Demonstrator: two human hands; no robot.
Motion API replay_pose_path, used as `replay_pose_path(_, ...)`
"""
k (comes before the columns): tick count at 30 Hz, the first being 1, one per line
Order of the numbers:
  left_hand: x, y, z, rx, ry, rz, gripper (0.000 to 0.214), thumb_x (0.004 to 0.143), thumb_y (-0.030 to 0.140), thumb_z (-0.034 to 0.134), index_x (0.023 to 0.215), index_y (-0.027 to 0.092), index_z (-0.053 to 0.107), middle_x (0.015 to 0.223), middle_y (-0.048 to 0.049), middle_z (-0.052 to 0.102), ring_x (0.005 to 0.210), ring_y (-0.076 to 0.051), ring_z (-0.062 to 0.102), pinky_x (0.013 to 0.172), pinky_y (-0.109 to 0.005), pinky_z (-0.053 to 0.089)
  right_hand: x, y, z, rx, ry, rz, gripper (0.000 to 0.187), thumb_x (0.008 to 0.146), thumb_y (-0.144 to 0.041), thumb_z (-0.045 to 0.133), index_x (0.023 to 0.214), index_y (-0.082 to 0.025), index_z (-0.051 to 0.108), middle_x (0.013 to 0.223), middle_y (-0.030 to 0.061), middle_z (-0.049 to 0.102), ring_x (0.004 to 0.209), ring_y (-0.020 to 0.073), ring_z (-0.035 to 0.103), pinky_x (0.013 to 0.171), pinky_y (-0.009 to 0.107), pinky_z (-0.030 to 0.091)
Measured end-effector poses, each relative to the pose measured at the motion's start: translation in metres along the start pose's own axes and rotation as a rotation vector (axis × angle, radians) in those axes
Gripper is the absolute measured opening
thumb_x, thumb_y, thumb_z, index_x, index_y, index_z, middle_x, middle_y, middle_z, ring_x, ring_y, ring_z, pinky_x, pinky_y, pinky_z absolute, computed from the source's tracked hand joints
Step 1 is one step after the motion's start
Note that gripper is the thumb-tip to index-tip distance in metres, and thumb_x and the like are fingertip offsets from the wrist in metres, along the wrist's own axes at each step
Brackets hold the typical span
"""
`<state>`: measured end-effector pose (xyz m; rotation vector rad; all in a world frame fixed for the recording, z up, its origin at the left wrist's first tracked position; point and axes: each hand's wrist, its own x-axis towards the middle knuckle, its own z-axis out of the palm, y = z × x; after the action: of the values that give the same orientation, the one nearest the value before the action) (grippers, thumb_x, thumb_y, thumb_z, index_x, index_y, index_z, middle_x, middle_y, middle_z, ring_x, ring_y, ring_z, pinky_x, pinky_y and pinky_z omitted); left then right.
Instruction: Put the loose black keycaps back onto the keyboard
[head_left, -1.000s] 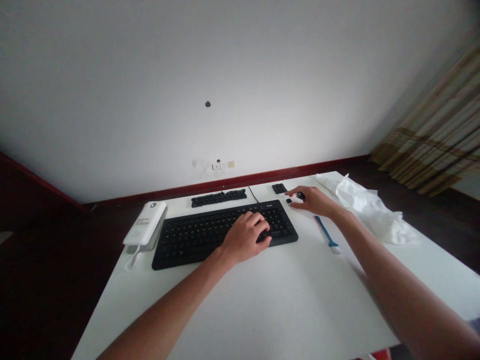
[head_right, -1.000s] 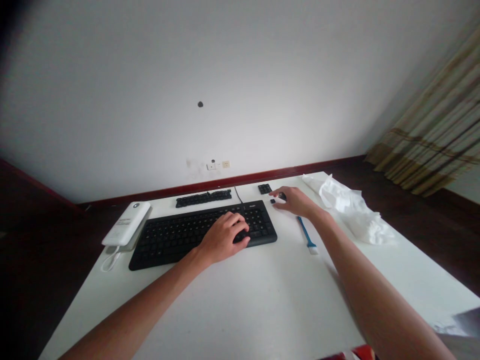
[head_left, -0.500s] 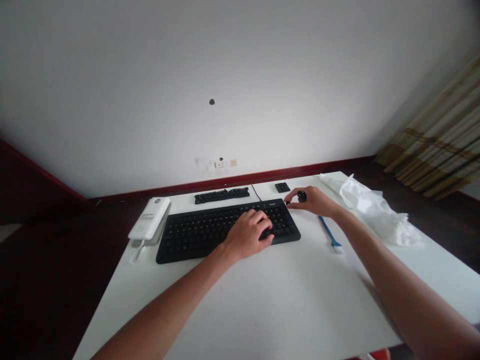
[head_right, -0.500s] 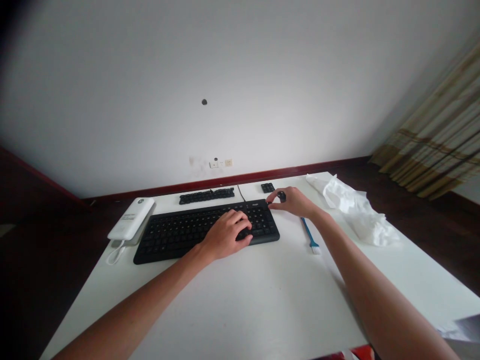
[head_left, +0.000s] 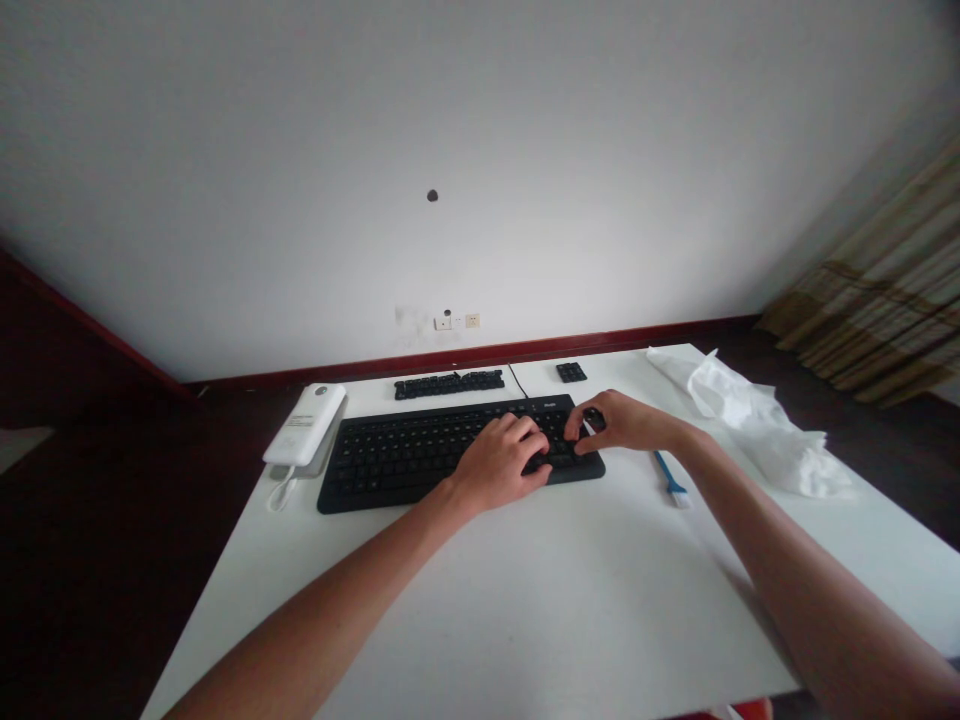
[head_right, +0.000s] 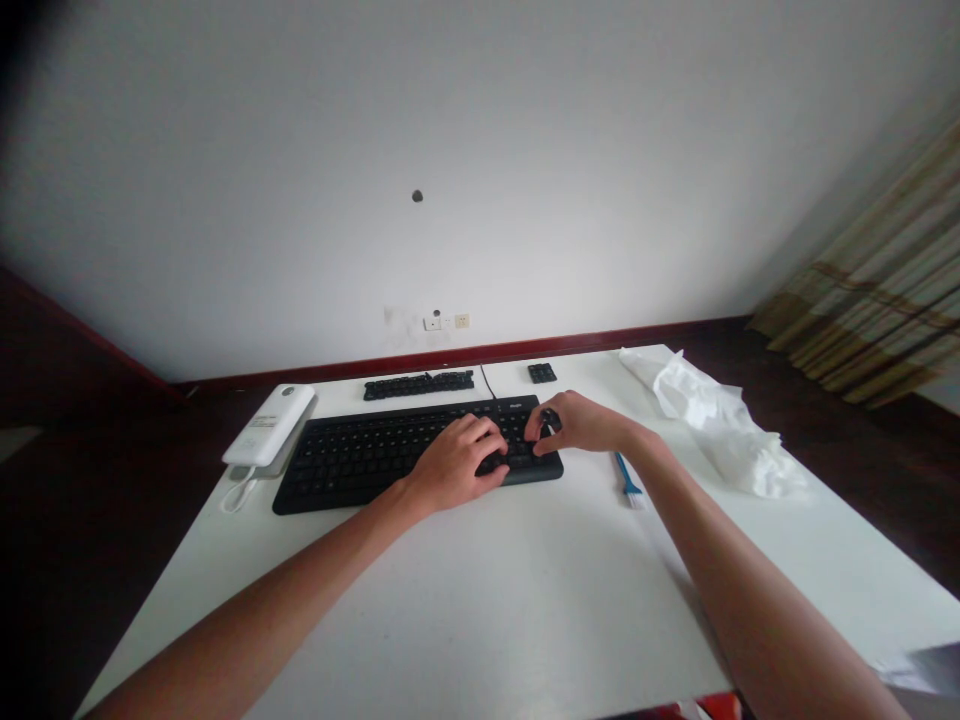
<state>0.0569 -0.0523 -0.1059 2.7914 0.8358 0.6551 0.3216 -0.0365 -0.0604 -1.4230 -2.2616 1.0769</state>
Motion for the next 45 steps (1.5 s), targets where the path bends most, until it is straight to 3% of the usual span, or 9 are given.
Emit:
replay_pose_path(7,0.0,0.001,-0.001,0.003,0.003,0.004,0.019,0.095,0.036,0.063,0.102,0.02,0.068,0.108,-0.0062,0.064,0.102,-0.023,0.057,0.092,-0.041,0.05,-0.001,-0.008,0.003,-0.073,0.038,0.002,0.014,0.071,-0.034,0.081,0.084,-0.029,0.081,0.084,-0.0005,0.078,0.07,0.0192,0.064,0.068,0.031,0.049)
replay_pose_path(17,0.0,0.0,-0.001,-0.003,0.0,0.006,0.019,0.095,0.036,0.062,0.102,0.02,0.068,0.108,-0.0062,0.064,0.102,-0.023,0.056,0.092,-0.041,0.05,0.0,-0.011,0.004,-0.15,0.023,0.044,0.012,0.073,-0.029,0.08,0.085,-0.028,0.079,0.089,-0.0005,0.079,0.081,0.022,0.069,0.074,0.032,0.049)
replay_pose_path(37,0.0,0.0,0.0,0.01,0.002,0.012,0.019,0.095,0.036,0.062,0.102,0.02,0.068,0.108,-0.0063,0.064,0.102,-0.024,0.056,0.091,-0.04,0.049,-0.002,-0.014,-0.002,-0.137,-0.04,0.013,0.024,0.076,-0.041,0.079,0.094,-0.025,0.077,0.095,-0.0004,0.077,0.082,0.0196,0.067,0.076,0.029,0.047)
replay_pose_path(39,0.0,0.0,0.0,0.009,0.005,0.015,0.019,0.095,0.036,0.062,0.103,0.02,0.068,0.108,-0.0061,0.064,0.102,-0.023,0.056,0.091,-0.04,0.049,-0.003,-0.014,-0.003,-0.128,0.006,0.008,0.026,0.075,-0.044,0.081,0.092,-0.025,0.077,0.089,-0.0004,0.076,0.077,0.0185,0.065,0.072,0.029,0.046)
replay_pose_path(42,0.0,0.0,0.0,0.006,0.012,0.015,0.019,0.096,0.036,0.062,0.103,0.02,0.068,0.109,-0.0061,0.064,0.101,-0.024,0.056,0.092,-0.04,0.049,-0.003,-0.015,-0.002,-0.052,0.229,-0.002,0.031,0.075,-0.051,0.082,0.08,-0.021,0.073,0.071,-0.0008,0.066,0.065,0.0152,0.055,0.061,0.029,0.039)
replay_pose_path(45,0.0,-0.001,0.001,0.001,0.015,0.018,0.019,0.096,0.036,0.061,0.102,0.019,0.068,0.11,-0.0061,0.065,0.101,-0.023,0.057,0.093,-0.04,0.049,-0.001,-0.021,0.006,0.28,0.467,-0.037,0.048,0.081,-0.057,0.076,0.062,-0.02,0.053,0.054,-0.0041,0.044,0.051,0.0107,0.038,0.049,0.028,0.027)
